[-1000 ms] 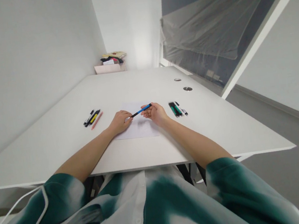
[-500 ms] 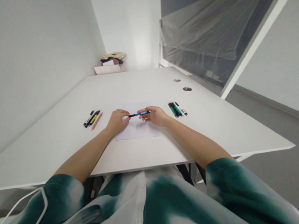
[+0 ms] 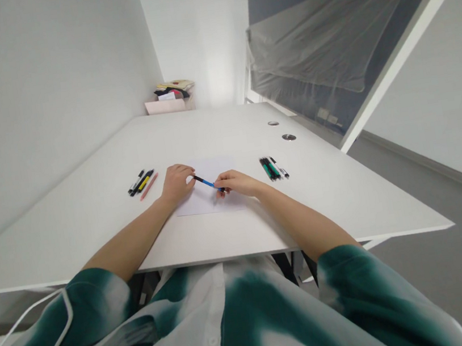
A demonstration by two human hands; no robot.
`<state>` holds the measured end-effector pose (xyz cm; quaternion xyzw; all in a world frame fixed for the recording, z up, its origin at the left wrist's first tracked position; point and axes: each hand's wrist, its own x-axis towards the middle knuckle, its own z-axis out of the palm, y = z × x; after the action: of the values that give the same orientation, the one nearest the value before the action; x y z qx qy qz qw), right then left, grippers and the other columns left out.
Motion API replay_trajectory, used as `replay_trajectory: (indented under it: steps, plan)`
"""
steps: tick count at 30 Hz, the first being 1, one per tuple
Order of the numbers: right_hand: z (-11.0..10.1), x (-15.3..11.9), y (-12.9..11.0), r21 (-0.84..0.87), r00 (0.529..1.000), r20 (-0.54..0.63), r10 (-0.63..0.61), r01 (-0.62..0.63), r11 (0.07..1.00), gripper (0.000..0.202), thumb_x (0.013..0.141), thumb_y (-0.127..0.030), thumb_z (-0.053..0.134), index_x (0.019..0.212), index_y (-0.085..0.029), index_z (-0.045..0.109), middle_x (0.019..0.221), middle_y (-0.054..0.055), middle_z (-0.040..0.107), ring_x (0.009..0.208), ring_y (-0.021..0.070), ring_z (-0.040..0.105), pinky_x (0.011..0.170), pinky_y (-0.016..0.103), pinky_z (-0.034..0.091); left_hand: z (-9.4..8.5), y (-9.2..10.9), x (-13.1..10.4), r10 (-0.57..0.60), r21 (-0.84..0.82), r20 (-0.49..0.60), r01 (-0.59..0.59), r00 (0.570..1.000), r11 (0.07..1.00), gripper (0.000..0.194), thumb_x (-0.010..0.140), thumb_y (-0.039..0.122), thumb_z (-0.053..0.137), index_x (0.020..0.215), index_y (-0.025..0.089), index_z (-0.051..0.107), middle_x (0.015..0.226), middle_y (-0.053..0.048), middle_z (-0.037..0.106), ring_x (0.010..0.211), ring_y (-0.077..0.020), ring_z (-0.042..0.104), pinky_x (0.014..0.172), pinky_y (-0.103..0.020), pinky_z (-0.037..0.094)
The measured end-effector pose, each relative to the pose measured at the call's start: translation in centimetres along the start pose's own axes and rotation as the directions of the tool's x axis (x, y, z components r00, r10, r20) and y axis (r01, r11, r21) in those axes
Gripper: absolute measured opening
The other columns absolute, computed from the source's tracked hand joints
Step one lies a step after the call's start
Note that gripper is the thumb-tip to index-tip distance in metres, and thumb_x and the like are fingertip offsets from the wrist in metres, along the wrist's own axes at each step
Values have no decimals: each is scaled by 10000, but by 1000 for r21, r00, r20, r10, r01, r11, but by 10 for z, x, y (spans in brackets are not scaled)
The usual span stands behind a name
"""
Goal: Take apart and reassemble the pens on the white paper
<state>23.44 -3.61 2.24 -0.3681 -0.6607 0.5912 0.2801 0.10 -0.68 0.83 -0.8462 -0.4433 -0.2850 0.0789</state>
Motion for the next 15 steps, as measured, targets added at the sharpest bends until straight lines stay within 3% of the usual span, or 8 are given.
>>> replay_trajectory:
  steps: [10,15]
  plan:
    - [9,6,2,-442,999,-7,-43,36,897,302,793,-396,509,574,-189,492,513,-44,470,528,103,411,564,257,319,-3,8,0,24,9,58,-25,998,1000,185,820,178,547,938,178,690,1076,-84,709,1100,-272,557,1003,-445,382]
    - [3,3,-8,-530,999,-2,-45,38,847,278,802,-379,477,602,-187,499,554,-37,457,579,119,428,597,258,331,1,7,-2,-35,46,63,33,997,998,402,832,296,597,1211,161,607,1259,-127,621,1198,-300,506,1022,-452,375]
